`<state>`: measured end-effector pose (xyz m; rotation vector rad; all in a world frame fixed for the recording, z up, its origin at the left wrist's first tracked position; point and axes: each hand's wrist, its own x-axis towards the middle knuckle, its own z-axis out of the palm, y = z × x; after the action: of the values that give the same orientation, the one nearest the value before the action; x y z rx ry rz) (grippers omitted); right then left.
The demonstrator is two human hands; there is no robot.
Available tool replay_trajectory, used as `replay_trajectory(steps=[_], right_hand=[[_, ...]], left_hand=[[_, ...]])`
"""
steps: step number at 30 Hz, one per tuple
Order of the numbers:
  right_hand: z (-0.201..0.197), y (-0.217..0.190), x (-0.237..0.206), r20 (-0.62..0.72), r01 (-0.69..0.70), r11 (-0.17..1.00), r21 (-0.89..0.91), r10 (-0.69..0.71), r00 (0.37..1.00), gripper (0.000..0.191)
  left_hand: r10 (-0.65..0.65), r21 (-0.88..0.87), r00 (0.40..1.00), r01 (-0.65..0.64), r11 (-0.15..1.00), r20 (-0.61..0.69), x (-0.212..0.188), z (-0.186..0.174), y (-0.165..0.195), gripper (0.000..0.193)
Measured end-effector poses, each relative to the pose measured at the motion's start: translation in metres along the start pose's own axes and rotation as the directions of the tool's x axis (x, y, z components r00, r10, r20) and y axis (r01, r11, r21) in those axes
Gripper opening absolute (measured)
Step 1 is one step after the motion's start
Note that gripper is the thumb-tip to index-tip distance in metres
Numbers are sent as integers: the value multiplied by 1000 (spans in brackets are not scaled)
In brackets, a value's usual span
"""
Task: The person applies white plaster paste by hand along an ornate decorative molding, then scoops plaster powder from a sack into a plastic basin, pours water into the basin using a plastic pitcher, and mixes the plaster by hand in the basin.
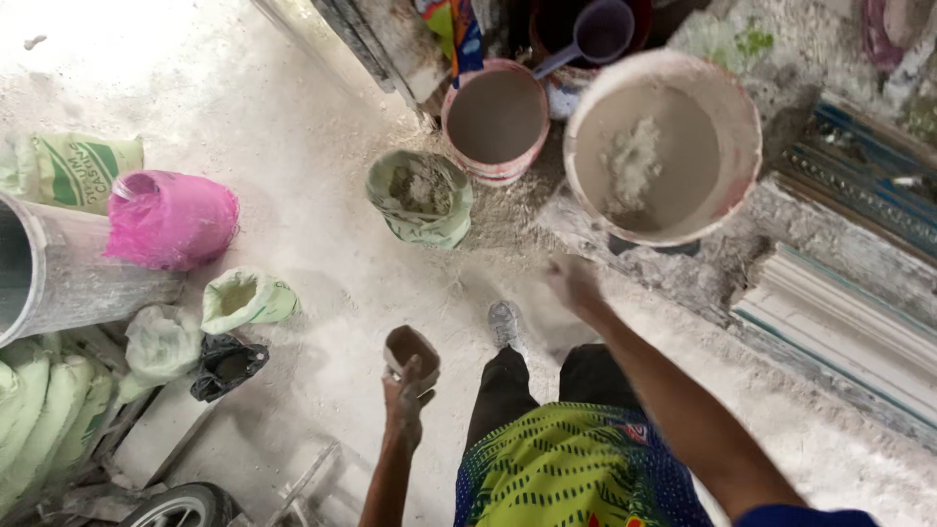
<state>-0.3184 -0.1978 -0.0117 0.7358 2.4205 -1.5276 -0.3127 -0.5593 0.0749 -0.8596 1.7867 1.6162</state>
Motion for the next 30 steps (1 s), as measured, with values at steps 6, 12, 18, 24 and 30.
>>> replay_trajectory(steps=[6,12,18,24,30], right_hand=[[38,-127,33,-240,420,874,-244,-474,847,36],[-15,-101,-53,-44,305,946,-106,-311,949,41],[-109,-38,-112,-471,-65,997,33,73,879,25],[-240,-52,-61,-896,114,976,-184,-214,389,29],[-282,-63,21,-760,153,849,-506,-523,385,55]], left_hand=[[96,-135,993,-87,987,64,13,-12,39,71],[114,-218,975,-71,973,191,18,19,41,71],[79,-378,922,77,923,380,40,68,57,75],[193,-372,906,-44,927,376,54,138,100,71],[453,-471,766,-224,853,456,29,192,142,71]])
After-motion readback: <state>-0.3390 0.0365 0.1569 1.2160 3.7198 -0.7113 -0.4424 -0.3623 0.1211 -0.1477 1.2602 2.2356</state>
